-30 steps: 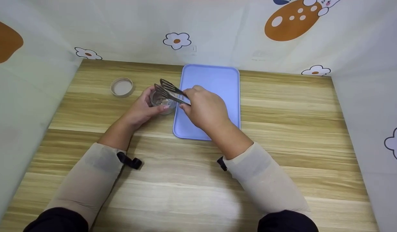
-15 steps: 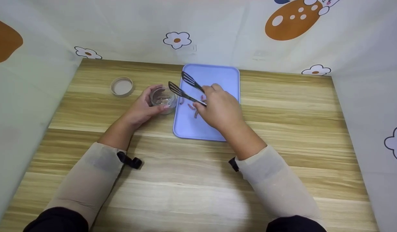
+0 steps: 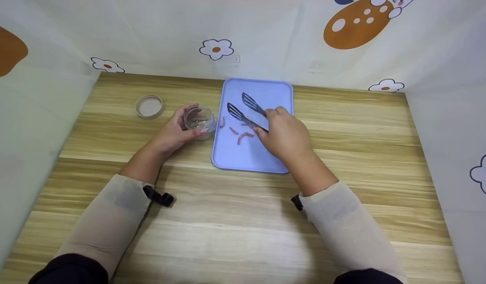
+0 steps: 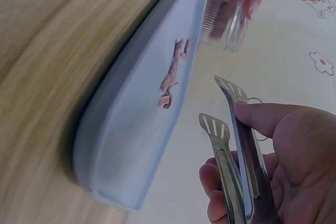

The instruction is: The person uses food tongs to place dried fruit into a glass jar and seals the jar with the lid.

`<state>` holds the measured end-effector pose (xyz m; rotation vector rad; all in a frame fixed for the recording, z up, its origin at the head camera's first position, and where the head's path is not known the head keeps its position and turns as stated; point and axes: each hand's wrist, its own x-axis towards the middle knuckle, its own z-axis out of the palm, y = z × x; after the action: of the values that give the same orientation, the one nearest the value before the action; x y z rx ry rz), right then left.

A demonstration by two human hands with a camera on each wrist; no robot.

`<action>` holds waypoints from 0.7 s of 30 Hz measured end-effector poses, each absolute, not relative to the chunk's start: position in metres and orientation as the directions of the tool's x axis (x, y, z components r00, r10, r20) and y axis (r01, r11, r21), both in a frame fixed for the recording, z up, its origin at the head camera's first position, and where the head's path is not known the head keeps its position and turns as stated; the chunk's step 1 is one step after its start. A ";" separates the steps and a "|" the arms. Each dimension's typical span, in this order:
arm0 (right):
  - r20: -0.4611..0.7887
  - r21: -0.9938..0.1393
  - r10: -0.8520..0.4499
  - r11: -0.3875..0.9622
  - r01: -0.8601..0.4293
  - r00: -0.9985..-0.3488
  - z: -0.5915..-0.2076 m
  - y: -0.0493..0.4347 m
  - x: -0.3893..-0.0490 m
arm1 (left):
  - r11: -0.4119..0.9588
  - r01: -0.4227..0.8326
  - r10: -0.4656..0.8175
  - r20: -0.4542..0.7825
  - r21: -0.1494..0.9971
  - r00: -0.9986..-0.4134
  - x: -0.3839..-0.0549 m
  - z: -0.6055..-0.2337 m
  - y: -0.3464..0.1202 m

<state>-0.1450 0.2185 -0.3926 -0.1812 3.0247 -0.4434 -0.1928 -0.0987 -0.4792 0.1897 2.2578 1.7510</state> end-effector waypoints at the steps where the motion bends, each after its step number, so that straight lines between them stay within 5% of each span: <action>1: -0.066 -0.288 -0.126 0.952 -0.102 -0.990 -0.394 0.220 -0.145 | 0.259 -0.066 0.271 -0.138 0.964 -0.953 -0.193 -0.479 -0.099; 21: -0.122 -0.249 -0.160 0.960 -0.126 -0.980 -0.405 0.234 -0.145 | 0.239 -0.068 0.274 -0.134 0.969 -0.952 -0.192 -0.476 -0.099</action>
<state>-0.1450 0.2343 -0.4047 -0.2174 2.9708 -0.3630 -0.1918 -0.0985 -0.4763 0.1924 2.2382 1.7728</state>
